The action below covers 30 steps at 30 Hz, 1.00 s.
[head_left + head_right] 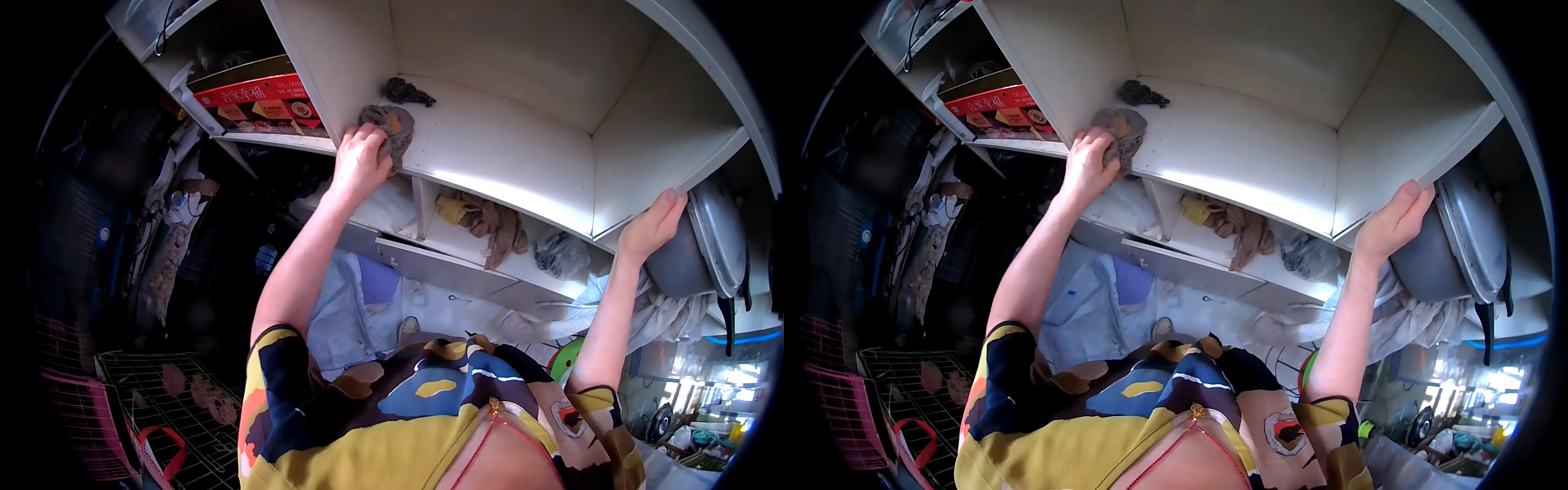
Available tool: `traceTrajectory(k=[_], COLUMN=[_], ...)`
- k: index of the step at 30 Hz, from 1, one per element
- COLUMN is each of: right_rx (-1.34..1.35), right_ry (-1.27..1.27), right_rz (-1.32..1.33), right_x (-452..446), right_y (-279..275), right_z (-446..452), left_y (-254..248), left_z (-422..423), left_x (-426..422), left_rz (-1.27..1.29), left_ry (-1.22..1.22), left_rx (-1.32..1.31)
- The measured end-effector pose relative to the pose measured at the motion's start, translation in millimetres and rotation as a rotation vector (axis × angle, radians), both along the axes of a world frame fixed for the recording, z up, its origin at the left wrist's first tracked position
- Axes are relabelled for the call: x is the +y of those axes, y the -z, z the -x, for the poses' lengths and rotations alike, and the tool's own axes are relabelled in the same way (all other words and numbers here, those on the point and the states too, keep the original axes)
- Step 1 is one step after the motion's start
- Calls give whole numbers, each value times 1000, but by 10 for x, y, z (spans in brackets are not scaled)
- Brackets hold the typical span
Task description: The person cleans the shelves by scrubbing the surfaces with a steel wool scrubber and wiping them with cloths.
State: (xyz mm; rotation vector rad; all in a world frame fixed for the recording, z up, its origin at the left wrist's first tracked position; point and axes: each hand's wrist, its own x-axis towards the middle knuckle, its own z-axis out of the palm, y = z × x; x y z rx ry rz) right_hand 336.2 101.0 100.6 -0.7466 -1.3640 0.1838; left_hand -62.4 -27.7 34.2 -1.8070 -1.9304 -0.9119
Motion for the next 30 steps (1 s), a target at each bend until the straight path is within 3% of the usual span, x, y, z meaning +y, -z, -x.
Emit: traceTrajectory(k=[9,10,11,14,17,23,25,28,30], right_rx=[-54,-150,-248,-159,-398,-478,-625,-806,-956], right_ry=[57,190,324,295,147,-167,-183,-296,-348], right_rz=[33,-54,-139,-375,-318,-111,-114,-66,28], right_x=[-42,-83,-146,-454,-567,-152,-23,286,345], right_y=[-51,-85,-123,-244,-167,-78,-53,124,212], right_z=[-40,-41,-36,123,233,755,1022,1647,2112], left_y=[99,97,109,129,146,62,92,98,175], left_z=[-2418,-2427,-2422,-2159,-1701,-565,-242,-71,-51], left_x=[595,609,610,475,268,-186,-283,-357,-363], left_rz=[-28,-18,-5,-37,-65,-81,-77,-58,-167], left_ry=[561,551,541,489,331,32,-69,-91,-51], left_rx=[-147,-152,-159,-141,-120,-74,-38,-89,-281])
